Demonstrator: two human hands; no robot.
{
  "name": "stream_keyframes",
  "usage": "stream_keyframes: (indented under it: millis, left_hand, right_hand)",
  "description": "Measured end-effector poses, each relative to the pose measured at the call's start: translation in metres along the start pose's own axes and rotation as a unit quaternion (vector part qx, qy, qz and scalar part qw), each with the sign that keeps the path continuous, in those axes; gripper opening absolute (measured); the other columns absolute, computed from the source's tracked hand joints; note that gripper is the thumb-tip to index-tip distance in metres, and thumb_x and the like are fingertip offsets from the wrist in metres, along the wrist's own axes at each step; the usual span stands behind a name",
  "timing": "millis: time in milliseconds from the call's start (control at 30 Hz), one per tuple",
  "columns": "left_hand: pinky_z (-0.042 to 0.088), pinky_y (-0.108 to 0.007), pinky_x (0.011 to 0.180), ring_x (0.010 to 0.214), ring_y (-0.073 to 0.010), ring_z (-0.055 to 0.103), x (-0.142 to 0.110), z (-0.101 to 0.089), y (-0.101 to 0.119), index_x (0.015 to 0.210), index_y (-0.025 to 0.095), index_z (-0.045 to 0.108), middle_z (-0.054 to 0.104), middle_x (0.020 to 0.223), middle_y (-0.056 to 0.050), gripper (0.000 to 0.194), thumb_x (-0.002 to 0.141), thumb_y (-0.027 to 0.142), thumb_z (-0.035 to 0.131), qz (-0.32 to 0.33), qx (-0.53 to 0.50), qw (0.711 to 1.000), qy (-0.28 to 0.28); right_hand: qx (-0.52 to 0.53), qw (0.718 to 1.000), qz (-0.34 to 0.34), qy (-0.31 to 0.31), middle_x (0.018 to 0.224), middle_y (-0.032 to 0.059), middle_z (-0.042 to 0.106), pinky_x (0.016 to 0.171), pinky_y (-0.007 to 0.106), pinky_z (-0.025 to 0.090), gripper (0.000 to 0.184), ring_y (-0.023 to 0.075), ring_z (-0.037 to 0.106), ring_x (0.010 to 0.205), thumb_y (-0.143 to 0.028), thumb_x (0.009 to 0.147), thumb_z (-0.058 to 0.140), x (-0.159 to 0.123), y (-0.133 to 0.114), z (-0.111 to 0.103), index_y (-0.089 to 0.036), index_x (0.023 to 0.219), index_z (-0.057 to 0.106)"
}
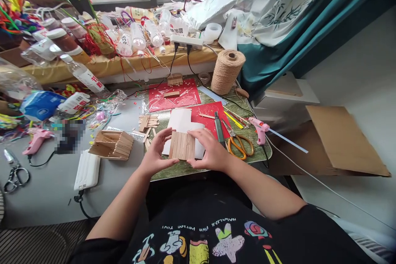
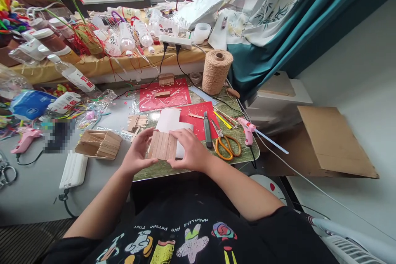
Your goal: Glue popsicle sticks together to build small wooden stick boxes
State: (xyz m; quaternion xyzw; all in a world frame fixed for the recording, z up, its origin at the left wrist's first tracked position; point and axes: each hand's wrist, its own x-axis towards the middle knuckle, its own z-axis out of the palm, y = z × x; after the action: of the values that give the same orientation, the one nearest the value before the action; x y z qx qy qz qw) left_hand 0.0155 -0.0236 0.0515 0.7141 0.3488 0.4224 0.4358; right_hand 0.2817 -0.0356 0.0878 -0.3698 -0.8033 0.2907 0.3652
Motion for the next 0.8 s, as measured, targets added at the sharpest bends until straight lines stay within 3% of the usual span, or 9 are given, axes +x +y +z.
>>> stream_keyframes:
  millis: [167, 433, 567, 700, 800]
  left_hand:
    - [0.051, -0.053, 0.115, 0.143, -0.0361, 0.053, 0.002, -0.019, 0.007, 0.158, 0.033, 0.042, 0.050, 0.151, -0.016, 0.099, 0.074, 0.046, 0.092, 0.004, 0.075, 0.996, -0.037]
    - [0.048, -0.056, 0.117, 0.145, -0.0365, 0.050, -0.001, -0.029, 0.015, 0.160, 0.032, 0.036, 0.049, 0.154, -0.016, 0.103, 0.074, 0.048, 0.091, 0.016, 0.190, 0.979, -0.064]
    - [0.046, -0.057, 0.118, 0.141, -0.0362, 0.053, 0.000, -0.030, 0.013, 0.153, 0.030, 0.044, 0.055, 0.148, -0.014, 0.095, 0.073, 0.044, 0.092, 0.028, 0.280, 0.958, -0.059]
    - [0.045, -0.058, 0.118, 0.140, -0.0363, 0.054, -0.003, -0.025, 0.004, 0.152, 0.030, 0.044, 0.057, 0.148, -0.014, 0.089, 0.075, 0.035, 0.088, 0.042, 0.257, 0.965, -0.034]
    - [0.045, -0.058, 0.118, 0.144, -0.0371, 0.051, -0.006, -0.018, -0.002, 0.153, 0.029, 0.041, 0.053, 0.153, -0.016, 0.090, 0.077, 0.037, 0.087, 0.035, 0.188, 0.981, -0.018]
  right_hand:
    - [-0.024, 0.999, -0.030, -0.026, 0.151, 0.0136, 0.053, 0.123, 0.061, 0.038, 0.096, 0.0370, 0.050, 0.139, -0.041, 0.082, 0.081, -0.002, -0.001, -0.003, -0.031, 0.163, 0.032]
    - [-0.050, 0.996, -0.066, -0.041, 0.150, 0.0127, 0.055, 0.123, 0.058, 0.039, 0.094, 0.0358, 0.050, 0.139, -0.036, 0.084, 0.081, 0.006, 0.004, 0.000, -0.031, 0.164, 0.032]
    - [-0.065, 0.991, -0.091, -0.079, 0.152, 0.0105, 0.054, 0.126, 0.058, 0.036, 0.094, 0.0357, 0.047, 0.144, -0.034, 0.085, 0.080, 0.012, 0.003, 0.001, -0.034, 0.165, 0.031]
    - [-0.049, 0.992, -0.089, -0.076, 0.167, 0.0123, 0.039, 0.131, 0.059, 0.029, 0.109, 0.0360, 0.032, 0.158, -0.037, 0.084, 0.083, 0.010, 0.010, 0.004, -0.033, 0.170, 0.016]
    - [-0.006, 0.998, -0.047, -0.050, 0.165, 0.0166, 0.040, 0.128, 0.059, 0.036, 0.112, 0.0357, 0.038, 0.155, -0.041, 0.084, 0.085, 0.005, 0.015, 0.008, -0.030, 0.170, 0.014]
